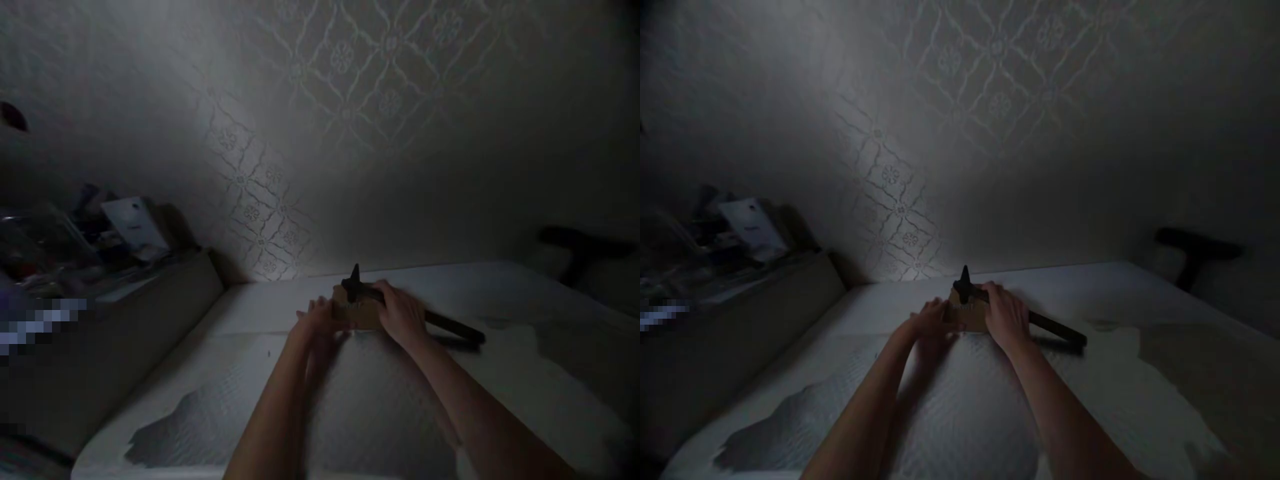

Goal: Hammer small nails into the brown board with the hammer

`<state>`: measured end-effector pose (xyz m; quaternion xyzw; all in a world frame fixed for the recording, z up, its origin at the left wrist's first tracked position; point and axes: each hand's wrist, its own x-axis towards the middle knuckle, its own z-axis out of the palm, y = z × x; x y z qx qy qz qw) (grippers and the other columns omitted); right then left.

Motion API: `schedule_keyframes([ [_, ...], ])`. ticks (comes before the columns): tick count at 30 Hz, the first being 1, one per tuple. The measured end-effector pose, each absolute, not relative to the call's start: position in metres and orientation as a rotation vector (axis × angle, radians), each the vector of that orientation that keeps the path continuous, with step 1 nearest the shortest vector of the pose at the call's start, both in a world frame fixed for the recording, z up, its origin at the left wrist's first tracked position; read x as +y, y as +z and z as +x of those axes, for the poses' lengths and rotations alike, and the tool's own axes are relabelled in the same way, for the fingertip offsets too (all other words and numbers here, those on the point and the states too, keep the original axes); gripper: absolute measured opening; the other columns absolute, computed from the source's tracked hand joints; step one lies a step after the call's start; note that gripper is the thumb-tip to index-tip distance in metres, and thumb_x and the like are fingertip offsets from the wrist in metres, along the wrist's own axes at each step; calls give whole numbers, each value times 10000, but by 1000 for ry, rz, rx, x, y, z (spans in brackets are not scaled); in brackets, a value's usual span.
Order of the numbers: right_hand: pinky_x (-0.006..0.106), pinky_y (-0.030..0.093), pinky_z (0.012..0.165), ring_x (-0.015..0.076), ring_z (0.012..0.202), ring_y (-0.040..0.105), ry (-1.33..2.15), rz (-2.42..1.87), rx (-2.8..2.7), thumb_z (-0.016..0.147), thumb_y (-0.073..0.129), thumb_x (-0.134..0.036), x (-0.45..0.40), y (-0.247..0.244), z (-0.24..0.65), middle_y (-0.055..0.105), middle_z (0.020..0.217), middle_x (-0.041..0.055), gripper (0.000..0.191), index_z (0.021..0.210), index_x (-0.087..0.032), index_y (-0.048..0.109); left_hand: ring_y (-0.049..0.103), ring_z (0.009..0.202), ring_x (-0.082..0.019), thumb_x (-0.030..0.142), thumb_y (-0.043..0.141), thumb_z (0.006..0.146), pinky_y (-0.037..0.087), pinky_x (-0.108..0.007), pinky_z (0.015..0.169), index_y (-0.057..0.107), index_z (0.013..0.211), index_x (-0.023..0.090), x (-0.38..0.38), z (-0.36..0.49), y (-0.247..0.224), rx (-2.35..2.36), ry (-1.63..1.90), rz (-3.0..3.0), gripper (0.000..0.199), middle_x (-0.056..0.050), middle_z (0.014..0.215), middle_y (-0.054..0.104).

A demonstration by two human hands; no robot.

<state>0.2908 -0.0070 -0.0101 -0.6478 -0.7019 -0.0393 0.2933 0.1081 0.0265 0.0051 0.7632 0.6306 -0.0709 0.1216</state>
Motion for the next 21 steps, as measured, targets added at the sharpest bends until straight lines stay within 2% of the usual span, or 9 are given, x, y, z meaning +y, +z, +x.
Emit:
schedule_keyframes([
  [4,264,328,648,178,857,616,-102,-1730,-1874,825,464,-102,-7,-10,290,669,975,41,322,1103,-250,529,193,1383,-393,670,528,721,300,-627,1009,331,1371,252,26,108,6,1825,-181,2214,797,-152,1515,231],
  [10,260,332,650,172,850,616,-83,-1736,-1879,827,475,-107,-8,-8,288,672,967,42,318,1104,-251,536,282,1348,-371,708,534,694,343,-547,1018,382,1326,253,27,107,3,1825,-154,2236,793,-139,1444,349],
  [15,262,327,654,178,859,618,-92,-1729,-1868,826,466,-103,-8,-8,287,670,955,38,325,1105,-254,536,229,1372,-382,703,521,711,323,-554,1028,362,1350,247,27,107,4,1833,-178,2229,801,-156,1487,282],
  [21,266,349,696,177,902,606,-105,-1636,-1881,825,457,-91,-5,-11,284,668,960,41,316,1086,-243,550,196,1381,-402,690,540,703,297,-620,1013,319,1383,269,25,109,7,1829,-167,2199,830,-153,1512,243],
])
